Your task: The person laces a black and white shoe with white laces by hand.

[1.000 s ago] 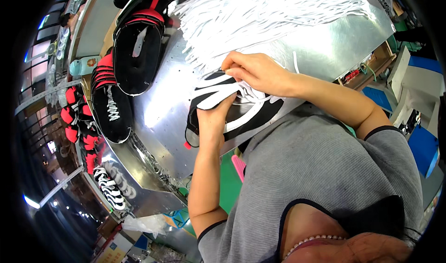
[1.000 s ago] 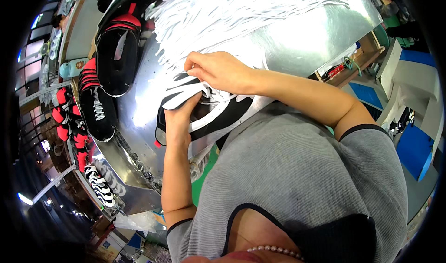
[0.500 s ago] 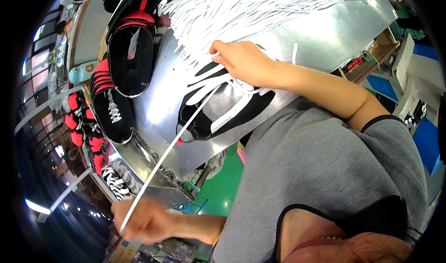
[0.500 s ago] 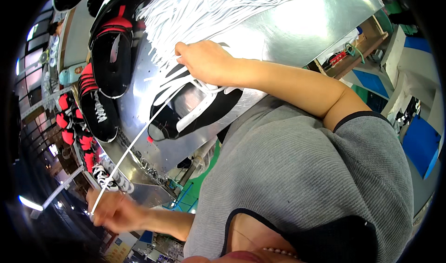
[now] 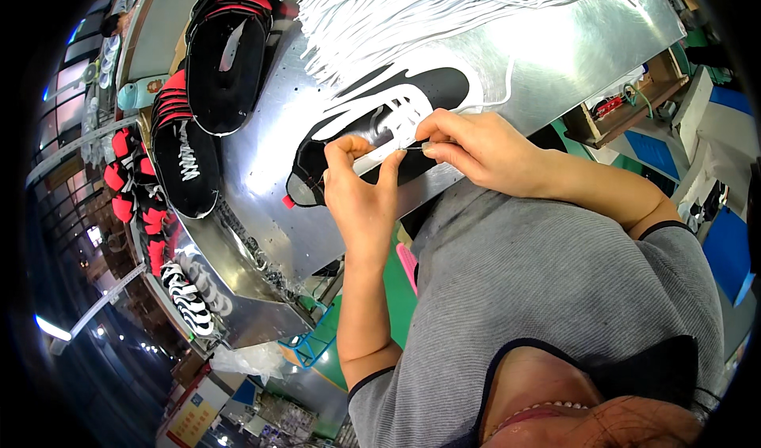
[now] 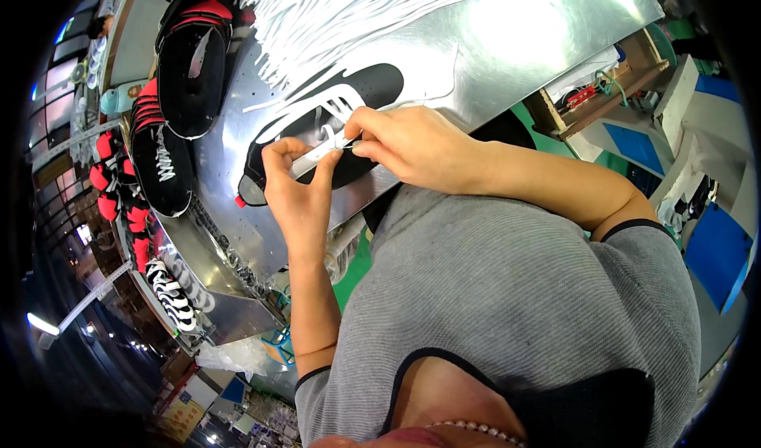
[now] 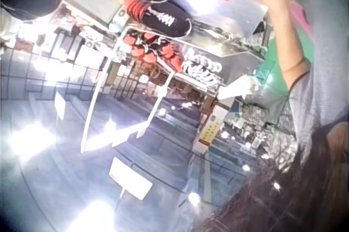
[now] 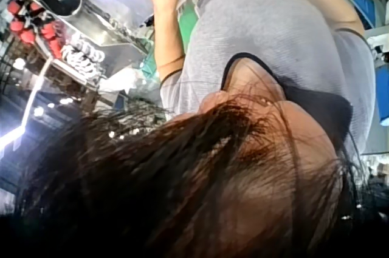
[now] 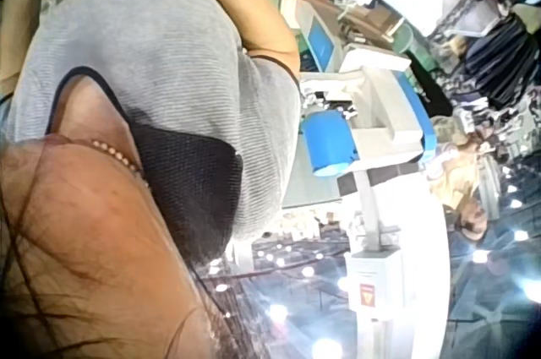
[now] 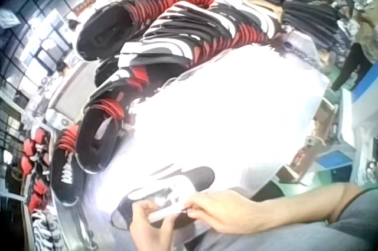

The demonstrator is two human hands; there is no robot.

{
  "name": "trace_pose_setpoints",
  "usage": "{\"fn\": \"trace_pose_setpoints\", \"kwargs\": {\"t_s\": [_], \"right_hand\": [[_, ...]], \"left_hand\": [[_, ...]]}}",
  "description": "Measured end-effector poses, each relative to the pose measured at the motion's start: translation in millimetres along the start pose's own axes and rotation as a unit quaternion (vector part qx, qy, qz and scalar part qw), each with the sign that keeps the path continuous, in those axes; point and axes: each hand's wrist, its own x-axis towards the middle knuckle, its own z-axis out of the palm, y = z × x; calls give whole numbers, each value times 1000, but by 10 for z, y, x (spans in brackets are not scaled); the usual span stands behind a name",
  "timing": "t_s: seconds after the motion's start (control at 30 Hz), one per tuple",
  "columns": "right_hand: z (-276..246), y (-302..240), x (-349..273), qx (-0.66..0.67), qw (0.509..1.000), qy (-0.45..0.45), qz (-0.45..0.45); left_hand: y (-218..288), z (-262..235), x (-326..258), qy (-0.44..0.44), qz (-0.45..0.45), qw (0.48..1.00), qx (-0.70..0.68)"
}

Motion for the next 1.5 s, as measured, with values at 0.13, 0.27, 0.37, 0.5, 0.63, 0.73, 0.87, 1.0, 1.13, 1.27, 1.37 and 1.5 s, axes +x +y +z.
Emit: {"fn": "trace_pose_setpoints", "kwargs": {"t_s": [0.13, 0.27, 0.37, 0.5, 0.63, 0.73, 0.87, 1.0, 1.13, 1.27, 1.37, 1.5], "right_hand": [[21, 13, 17, -9, 1000, -4, 9], [24, 44, 87, -24, 998, -37, 34], [68, 15, 182, -6, 995, -66, 80], [237, 23, 292, -12, 995, -47, 92], [-168, -117, 252, -114, 984, -116, 73], [-362, -255, 311, -150, 989, 0, -8], [-96, -363, 598, -214, 957, -185, -60], [-77, -327, 617, -254, 936, -242, -11], [-82, -224, 632, -138, 971, -191, -28], [-181, -269, 746, 159, 979, -119, 52], [-495, -489, 1001, 268, 958, 51, -86], [-151, -204, 904, 240, 969, -46, 31]], "left_hand": [[-34, -25, 34, -8, 37, 999, 18], [-63, -41, 51, -30, 24, 999, -22], [-70, -23, 14, -56, 0, 994, -90], [-94, 30, -47, -39, 42, 994, -94], [-155, 62, -156, 15, 118, 993, -9], [-221, 122, -169, 53, 223, 973, 19], [-240, 137, -190, 63, 288, 955, 33], [-259, 121, -243, 76, 313, 946, 24], [-255, 130, -216, 70, 310, 948, 11], [-249, 72, -223, 32, 271, 962, -7], [-262, -14, -258, -12, 254, 967, -3], [-156, -40, -244, -42, 93, 983, -156]]}}
